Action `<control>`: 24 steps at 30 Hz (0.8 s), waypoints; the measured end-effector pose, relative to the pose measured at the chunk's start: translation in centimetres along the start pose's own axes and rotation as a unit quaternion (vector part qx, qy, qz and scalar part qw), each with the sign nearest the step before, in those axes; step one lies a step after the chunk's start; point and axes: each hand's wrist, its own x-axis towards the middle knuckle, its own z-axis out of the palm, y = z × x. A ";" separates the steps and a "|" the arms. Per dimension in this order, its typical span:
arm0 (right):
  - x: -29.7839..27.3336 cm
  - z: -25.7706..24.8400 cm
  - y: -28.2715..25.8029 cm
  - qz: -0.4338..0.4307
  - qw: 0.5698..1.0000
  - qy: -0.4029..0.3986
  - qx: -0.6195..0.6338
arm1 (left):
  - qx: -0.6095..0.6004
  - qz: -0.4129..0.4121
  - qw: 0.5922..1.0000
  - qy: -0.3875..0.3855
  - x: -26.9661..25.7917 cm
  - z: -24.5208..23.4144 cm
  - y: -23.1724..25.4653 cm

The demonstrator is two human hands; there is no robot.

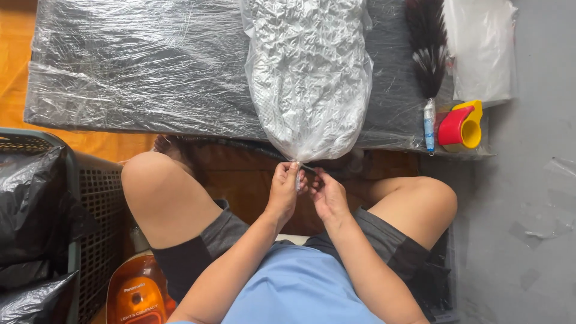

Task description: Vacuum sealing and packing a pillow into a plastic bag using a vacuum cleaner and tape.

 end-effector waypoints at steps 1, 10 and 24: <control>0.4 0.4 0.1 0.001 1.000 -0.002 -0.001 | 0.000 0.001 1.000 0.001 0.1 0.0 0.1; 1.8 1.5 0.9 0.012 0.988 -0.055 -0.144 | 0.015 -0.055 0.998 0.011 0.6 -0.5 0.3; 1.3 3.4 -2.4 -0.088 0.797 -0.138 -0.581 | -0.122 -0.040 0.991 0.039 -0.7 0.9 0.1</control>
